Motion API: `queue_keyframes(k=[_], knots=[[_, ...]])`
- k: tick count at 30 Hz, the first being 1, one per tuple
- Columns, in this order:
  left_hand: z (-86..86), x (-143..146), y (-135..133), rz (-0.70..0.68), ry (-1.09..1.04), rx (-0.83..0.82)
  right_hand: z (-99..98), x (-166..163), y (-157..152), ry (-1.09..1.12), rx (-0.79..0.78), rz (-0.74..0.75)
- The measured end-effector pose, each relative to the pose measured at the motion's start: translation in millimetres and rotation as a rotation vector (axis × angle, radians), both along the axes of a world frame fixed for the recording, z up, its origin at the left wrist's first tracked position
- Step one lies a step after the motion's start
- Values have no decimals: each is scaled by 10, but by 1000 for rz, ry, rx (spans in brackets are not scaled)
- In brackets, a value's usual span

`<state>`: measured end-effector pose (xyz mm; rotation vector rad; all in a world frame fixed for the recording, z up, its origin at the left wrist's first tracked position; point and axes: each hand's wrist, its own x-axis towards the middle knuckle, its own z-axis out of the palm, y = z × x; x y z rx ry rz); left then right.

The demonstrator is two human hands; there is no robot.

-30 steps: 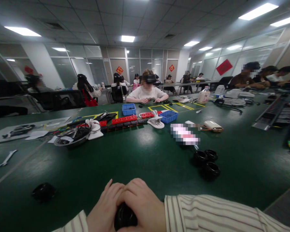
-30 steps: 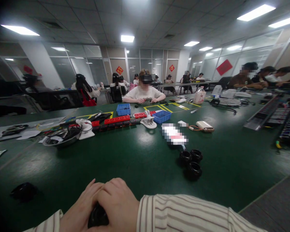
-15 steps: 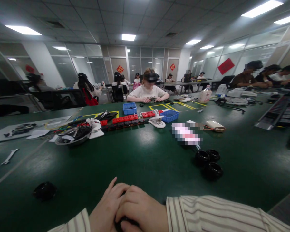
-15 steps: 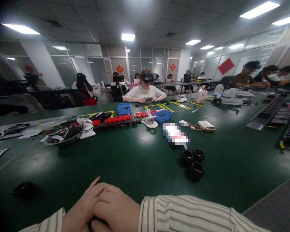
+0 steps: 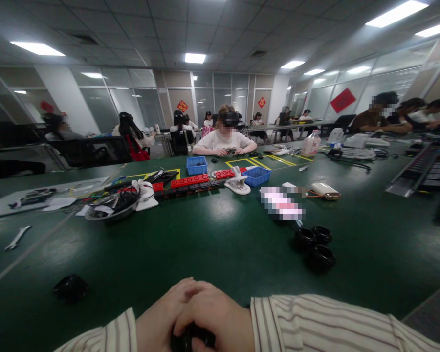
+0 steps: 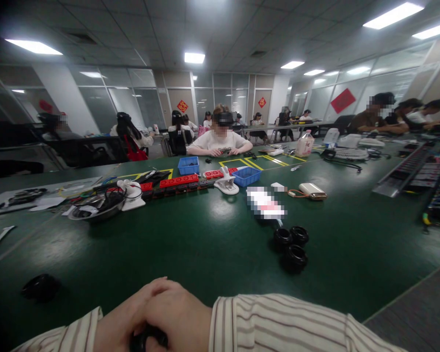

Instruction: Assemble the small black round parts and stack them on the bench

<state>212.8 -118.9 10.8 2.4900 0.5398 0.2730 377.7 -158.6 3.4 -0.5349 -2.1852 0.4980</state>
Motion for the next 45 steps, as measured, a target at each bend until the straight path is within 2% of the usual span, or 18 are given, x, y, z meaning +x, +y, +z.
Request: queue_keyframes(k=[2, 5, 9, 12, 15, 18, 20, 23, 25, 27, 34, 38, 40, 42, 45], knots=[[47, 4, 22, -69, 22, -35, -3, 0, 11, -83, 33, 59], [47, -16, 15, -44, 22, 38, 55, 14, 17, -177, 58, 88], [-73, -39, -54, 31, 33, 190, 135, 37, -2, -102, 52, -31], [-156, -22, -106, 109, 0, 249, 75, 8, -10, -69, 58, -147], [-157, -6, -115, 136, -46, 231, -15, -40, -17, -148, 69, -263], [-65, 3, -65, 75, -87, 132, -15, -48, -25, -213, 46, -305], [14, 13, -16, 3, -111, 39, 18, -32, -19, -196, 49, -257], [87, 32, 38, -69, -113, -12, 33, -13, 10, -120, 139, -92], [89, 33, 50, -64, -99, -7, 17, -9, 24, -105, 210, 15], [60, 19, 49, -30, -88, -4, 12, 2, 18, -120, 234, 47], [-83, -53, 27, 5, -138, 48, 107, 54, -48, -146, 73, -212], [-68, -11, -22, 156, -102, 153, 22, -8, -24, -158, 40, -310], [-26, 15, -33, 176, -47, 152, -4, -32, -18, -180, 29, -352], [21, 29, -25, 156, -17, 110, 12, -37, -21, -212, 10, -359], [64, 23, 8, 107, -19, 66, 74, -14, -26, -236, 8, -263]])
